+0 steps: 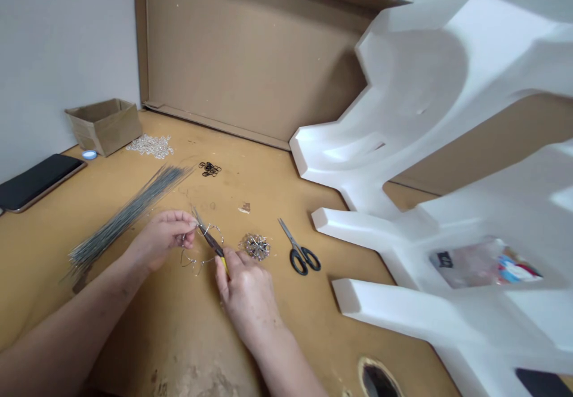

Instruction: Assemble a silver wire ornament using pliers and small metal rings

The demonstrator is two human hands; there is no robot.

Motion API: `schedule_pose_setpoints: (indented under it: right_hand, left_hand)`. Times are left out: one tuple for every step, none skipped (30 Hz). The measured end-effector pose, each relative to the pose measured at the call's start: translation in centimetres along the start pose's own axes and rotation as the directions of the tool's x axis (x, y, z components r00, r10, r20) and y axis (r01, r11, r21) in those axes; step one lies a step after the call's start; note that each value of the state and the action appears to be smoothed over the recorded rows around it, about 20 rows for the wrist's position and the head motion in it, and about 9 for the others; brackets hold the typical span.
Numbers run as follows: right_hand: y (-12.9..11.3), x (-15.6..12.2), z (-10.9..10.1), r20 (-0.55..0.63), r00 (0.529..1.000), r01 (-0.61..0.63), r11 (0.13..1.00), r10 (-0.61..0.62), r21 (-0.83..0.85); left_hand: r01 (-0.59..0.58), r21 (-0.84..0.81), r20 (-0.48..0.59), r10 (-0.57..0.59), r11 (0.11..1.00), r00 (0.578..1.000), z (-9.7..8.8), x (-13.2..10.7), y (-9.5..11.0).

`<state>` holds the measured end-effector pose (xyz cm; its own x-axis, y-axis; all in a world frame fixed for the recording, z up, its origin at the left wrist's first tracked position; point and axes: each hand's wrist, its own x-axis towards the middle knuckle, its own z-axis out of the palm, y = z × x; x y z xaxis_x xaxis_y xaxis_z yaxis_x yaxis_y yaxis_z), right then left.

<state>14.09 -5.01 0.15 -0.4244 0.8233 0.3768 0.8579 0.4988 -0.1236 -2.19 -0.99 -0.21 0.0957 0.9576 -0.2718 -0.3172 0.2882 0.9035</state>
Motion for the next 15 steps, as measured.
schedule_pose_setpoints:
  right_hand:
    - [0.06, 0.0, -0.08, 0.013, 1.0, -0.004, 1.0, 0.004, 0.004]
    - [0.09, -0.01, -0.14, 0.02, 1.0, -0.005, 1.0, 0.004, 0.005]
    - [0.11, -0.02, -0.19, 0.023, 1.0, -0.004, 1.0, 0.004, 0.003]
    - [0.12, -0.03, -0.22, 0.025, 1.0, -0.002, 1.0, 0.002, -0.001]
    - [0.11, -0.03, -0.25, 0.027, 1.0, 0.002, 1.0, -0.002, -0.006]
    - [0.1, -0.03, -0.27, 0.027, 1.0, 0.006, 1.0, -0.005, -0.012]
    - [0.08, -0.03, -0.29, 0.026, 1.0, 0.008, 1.0, -0.008, -0.018]
    - [0.07, -0.03, -0.32, 0.026, 1.0, 0.011, 1.0, -0.01, -0.024]
    - [0.07, -0.03, -0.35, 0.026, 1.0, 0.014, 1.0, -0.013, -0.028]
    - [0.08, -0.03, -0.37, 0.022, 1.0, 0.015, 0.999, -0.014, -0.034]
    - [0.1, -0.04, -0.4, 0.019, 1.0, 0.014, 0.999, -0.013, -0.039]
    - [0.12, -0.05, -0.41, 0.017, 1.0, 0.013, 0.999, -0.012, -0.044]
    - [0.15, -0.06, -0.41, 0.015, 1.0, 0.011, 0.999, -0.01, -0.047]
    - [0.16, -0.06, -0.4, 0.015, 1.0, 0.007, 0.999, -0.006, -0.049]
    - [0.15, -0.06, -0.36, 0.017, 1.0, 0.003, 0.999, -0.002, -0.047]
  left_hand:
    - [0.005, 0.007, 0.009, -0.005, 1.0, 1.0, -0.08, 0.05, -0.01]
    - [0.009, 0.015, 0.014, -0.01, 1.0, 1.0, -0.15, 0.08, 0.0]
    - [0.015, 0.024, 0.016, -0.016, 1.0, 1.0, -0.21, 0.11, 0.03]
    - [0.021, 0.034, 0.019, -0.021, 0.999, 1.0, -0.25, 0.11, 0.09]
    - [0.024, 0.043, 0.024, -0.025, 0.999, 0.999, -0.28, 0.1, 0.17]
    - [0.025, 0.052, 0.032, -0.027, 0.998, 0.999, -0.3, 0.07, 0.27]
    - [0.026, 0.061, 0.042, -0.028, 0.998, 0.999, -0.33, 0.02, 0.39]
    - [0.026, 0.07, 0.052, -0.03, 0.997, 0.998, -0.35, -0.04, 0.52]
    - [0.028, 0.078, 0.06, -0.033, 0.997, 0.998, -0.38, -0.1, 0.65]
    - [0.029, 0.085, 0.065, -0.035, 0.996, 0.997, -0.41, -0.16, 0.76]
    - [0.029, 0.091, 0.067, -0.035, 0.995, 0.997, -0.44, -0.2, 0.84]
    - [0.024, 0.096, 0.067, -0.031, 0.995, 0.997, -0.47, -0.23, 0.9]
    - [0.014, 0.101, 0.067, -0.021, 0.995, 0.998, -0.49, -0.24, 0.91]
    - [-0.001, 0.106, 0.066, -0.006, 0.994, 0.998, -0.5, -0.23, 0.88]
    - [-0.017, 0.111, 0.064, 0.01, 0.994, 0.998, -0.49, -0.2, 0.8]
